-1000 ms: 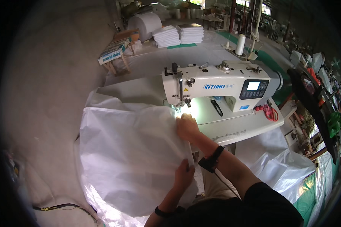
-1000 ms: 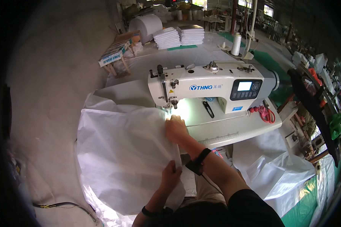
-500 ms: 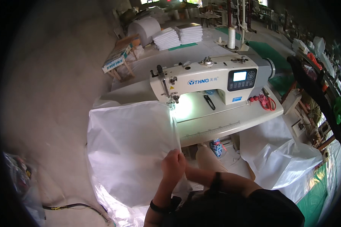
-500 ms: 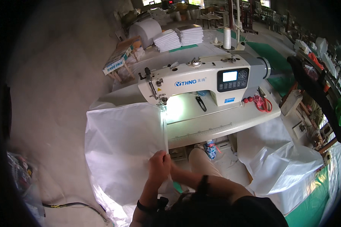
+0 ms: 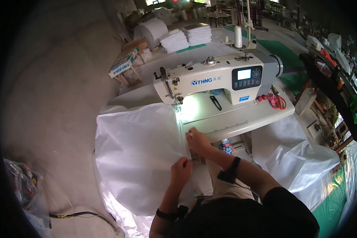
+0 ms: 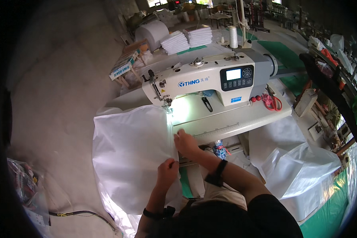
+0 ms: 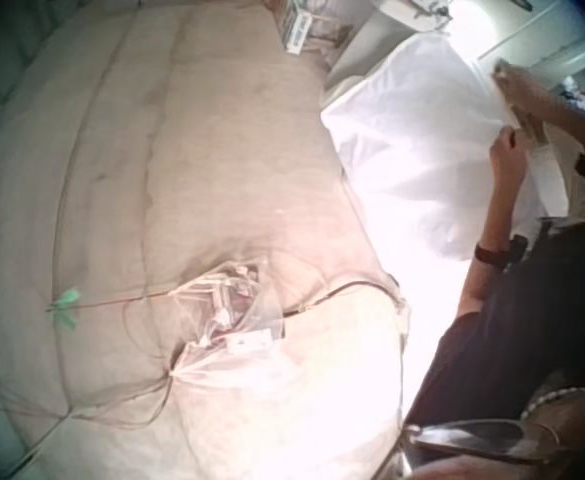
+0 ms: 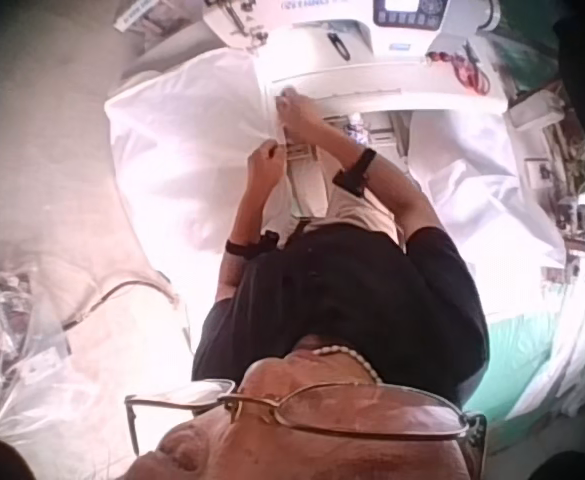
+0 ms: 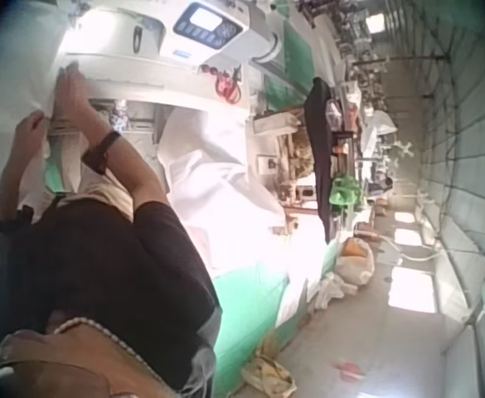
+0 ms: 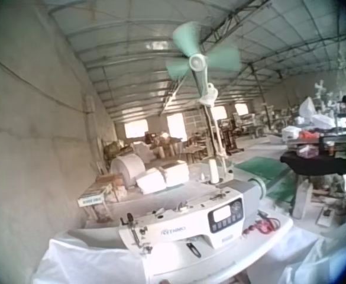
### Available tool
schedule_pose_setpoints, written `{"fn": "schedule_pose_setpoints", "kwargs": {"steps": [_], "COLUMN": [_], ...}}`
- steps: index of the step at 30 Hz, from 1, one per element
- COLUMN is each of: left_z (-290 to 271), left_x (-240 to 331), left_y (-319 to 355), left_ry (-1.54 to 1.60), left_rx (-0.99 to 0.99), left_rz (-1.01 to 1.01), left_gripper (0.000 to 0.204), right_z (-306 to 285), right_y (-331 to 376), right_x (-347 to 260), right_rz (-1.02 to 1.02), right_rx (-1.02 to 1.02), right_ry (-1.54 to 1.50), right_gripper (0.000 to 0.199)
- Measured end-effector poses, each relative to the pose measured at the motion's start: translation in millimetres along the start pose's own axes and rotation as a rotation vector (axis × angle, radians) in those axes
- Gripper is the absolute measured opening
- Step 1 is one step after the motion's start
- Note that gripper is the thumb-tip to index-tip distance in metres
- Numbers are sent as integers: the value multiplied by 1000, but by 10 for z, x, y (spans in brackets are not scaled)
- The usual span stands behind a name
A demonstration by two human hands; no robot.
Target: Sewing large white plastic sheets together using an industrial sewing machine.
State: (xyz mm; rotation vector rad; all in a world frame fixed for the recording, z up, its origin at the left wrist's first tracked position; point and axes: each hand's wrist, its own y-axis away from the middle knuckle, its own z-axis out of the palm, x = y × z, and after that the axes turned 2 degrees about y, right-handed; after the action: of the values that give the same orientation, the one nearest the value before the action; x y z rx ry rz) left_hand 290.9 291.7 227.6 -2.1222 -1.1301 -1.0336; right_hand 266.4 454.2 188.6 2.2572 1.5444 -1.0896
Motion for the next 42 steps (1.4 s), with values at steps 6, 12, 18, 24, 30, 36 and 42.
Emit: {"fn": "schedule_pose_setpoints", "kwargs": {"steps": [6, 12, 18, 24, 30, 36, 42], "left_z": [152, 143, -4, -378, -997, -1152, -1062], "left_x": [28, -128, -43, -247, -709, -905, -889], "left_y": [-68, -43, -253, -328, -685, -1071, -1513], "left_ry": [189, 227, 227, -477, -766, -773, -808], "left_rx": [-56, -44, -118, 54, 367, 243, 235], "left_rz": [-136, -163, -168, 24, -40, -122, -134], "left_gripper": [22, 20, 20, 19, 39, 52, 56], "right_z": [-103, -77, 20, -123, 15, 96, 178], "right_y": [-569, -155, -58, -87, -433, -776, -1024], "right_x": [-355, -524, -439, -520, -488, -360, -303], "right_rz": [69, -51, 69, 106, 48, -4, 45], "right_rx": [-133, -130, -176, -226, -215, -161, -29], "right_ry": [328, 539, 352, 302, 403, 447, 510], "right_gripper": [25, 36, 43, 45, 41, 28, 17]}}
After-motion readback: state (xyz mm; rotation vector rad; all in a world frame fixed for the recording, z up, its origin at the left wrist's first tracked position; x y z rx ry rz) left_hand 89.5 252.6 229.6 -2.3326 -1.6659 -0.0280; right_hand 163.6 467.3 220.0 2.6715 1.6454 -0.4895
